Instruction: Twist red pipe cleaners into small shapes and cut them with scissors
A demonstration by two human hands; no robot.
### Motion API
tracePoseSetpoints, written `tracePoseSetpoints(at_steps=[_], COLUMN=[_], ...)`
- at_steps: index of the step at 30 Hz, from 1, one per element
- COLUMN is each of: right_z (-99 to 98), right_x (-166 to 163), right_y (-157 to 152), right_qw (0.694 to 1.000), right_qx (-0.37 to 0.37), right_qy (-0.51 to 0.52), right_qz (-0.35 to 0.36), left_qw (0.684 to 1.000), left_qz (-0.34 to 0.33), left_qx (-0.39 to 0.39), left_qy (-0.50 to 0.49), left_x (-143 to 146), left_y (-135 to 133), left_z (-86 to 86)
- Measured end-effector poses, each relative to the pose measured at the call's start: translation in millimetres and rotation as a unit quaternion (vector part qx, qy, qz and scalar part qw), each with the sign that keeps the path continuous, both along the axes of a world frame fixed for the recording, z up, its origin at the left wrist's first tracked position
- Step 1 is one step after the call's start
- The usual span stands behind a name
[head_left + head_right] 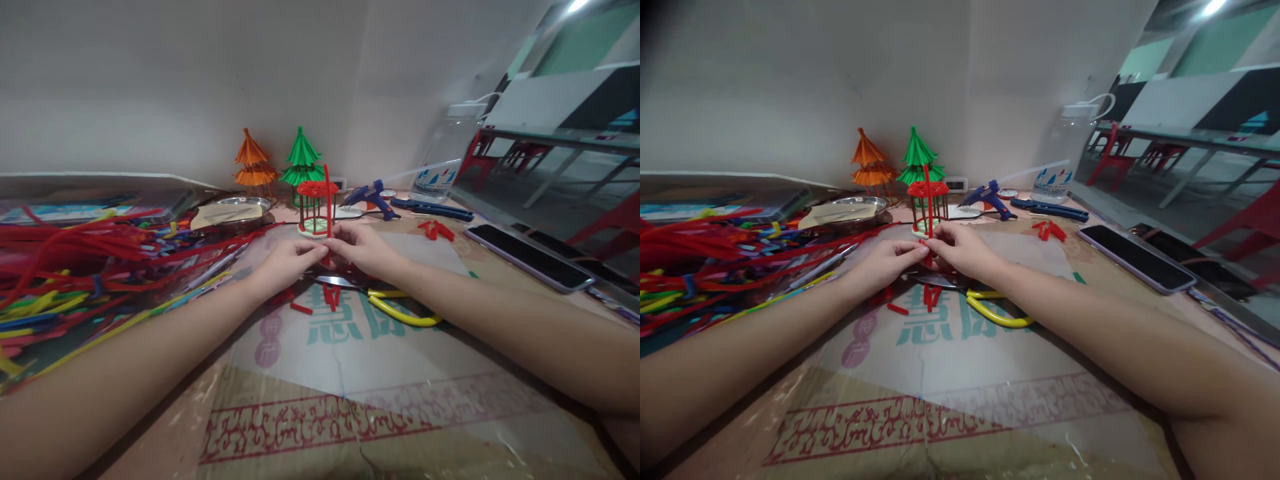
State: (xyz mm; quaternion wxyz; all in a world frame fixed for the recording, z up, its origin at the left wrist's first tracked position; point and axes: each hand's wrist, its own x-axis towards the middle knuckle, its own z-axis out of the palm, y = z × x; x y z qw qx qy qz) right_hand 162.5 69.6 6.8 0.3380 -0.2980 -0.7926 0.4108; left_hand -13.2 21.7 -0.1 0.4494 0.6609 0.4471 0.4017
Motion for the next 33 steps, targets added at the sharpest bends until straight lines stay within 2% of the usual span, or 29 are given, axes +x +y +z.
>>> tracePoseSetpoints(at_steps=[11,15,22,27,33], right_z=[-0.5,-0.8,0.3,0.4,0.4], right_x=[0.4,0.4,1.1,0.8,0.1], right_y=[1.0,0.0,-0.9,-0.9,-0.1], right_qw=[0.999,0.999,1.000,1.000,1.000], right_qx=[0.047,0.036,0.026,-0.002,0.001], right_qy=[-0.013,-0.012,-0.001,0.010,0.009], right_qz=[-0.024,-0.019,-0.008,0.016,0.013], left_qw=[1.000,0.999,1.000,1.000,1.000], left_qz=[0.006,0.008,-0.001,-0.001,-0.013], left_qx=[0.011,0.007,-0.024,-0.002,0.024], left_qy=[0.023,0.034,-0.001,0.022,0.016], left_x=[-1.6,-2.1,-3.0,-2.9,-2.8], left_y=[1.3,1.0,1.5,1.8,2.7], left_z=[-1.6,-0.9,0.0,-0.4,-2.9])
